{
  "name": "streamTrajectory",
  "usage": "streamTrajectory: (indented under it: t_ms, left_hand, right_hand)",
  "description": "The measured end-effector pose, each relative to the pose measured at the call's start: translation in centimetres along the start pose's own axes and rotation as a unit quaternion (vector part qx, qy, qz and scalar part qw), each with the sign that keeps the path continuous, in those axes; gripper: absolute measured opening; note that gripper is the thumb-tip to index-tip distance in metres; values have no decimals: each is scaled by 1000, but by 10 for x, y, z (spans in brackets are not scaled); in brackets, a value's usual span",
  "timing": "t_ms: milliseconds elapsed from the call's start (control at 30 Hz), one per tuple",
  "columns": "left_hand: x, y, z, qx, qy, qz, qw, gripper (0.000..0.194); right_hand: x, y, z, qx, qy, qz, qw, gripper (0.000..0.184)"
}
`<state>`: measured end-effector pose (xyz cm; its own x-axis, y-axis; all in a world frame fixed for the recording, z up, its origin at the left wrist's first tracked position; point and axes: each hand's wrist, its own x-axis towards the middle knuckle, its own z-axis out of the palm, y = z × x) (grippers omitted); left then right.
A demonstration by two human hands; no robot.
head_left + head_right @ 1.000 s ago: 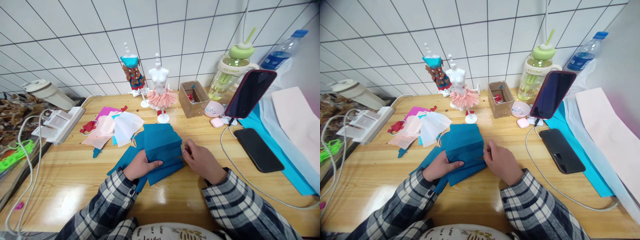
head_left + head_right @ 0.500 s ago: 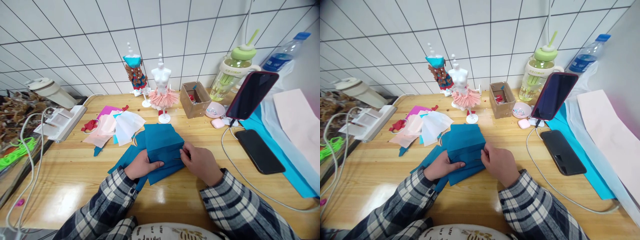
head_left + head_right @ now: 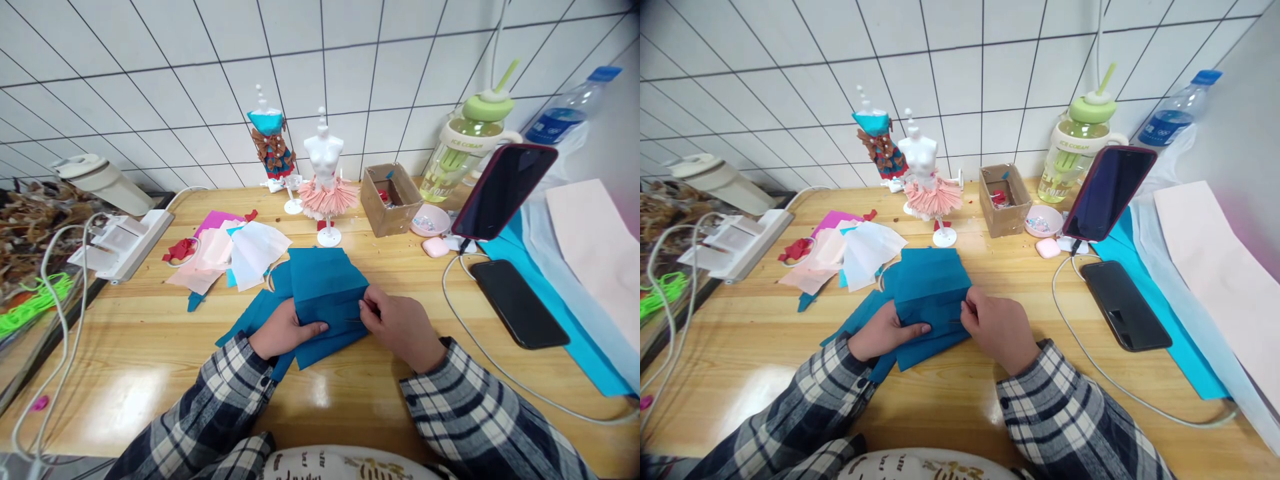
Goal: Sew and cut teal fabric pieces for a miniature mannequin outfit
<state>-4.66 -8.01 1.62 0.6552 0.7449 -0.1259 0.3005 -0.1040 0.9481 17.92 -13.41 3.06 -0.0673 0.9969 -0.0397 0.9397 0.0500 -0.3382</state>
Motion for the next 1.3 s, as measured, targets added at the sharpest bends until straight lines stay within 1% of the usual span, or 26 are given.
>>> streamTrajectory:
  t_ms: [333, 700, 933, 1300]
  left_hand:
    - [0, -2, 2, -10, 1, -1, 1000, 50]
    - [0, -3, 2, -7, 0, 6, 1000, 51]
    - [0, -3, 2, 0, 13, 8, 1000, 51]
    - [0, -4, 2, 0, 13, 10, 1000, 51]
  right_hand:
    - [-2, -5, 4, 8, 9, 0, 1000, 24]
    - [-2, -5, 3, 8, -3, 4, 1000, 24]
    - [0, -1, 1, 31, -17, 34, 999, 21]
    - [1, 2, 2, 47, -28, 38, 998, 22]
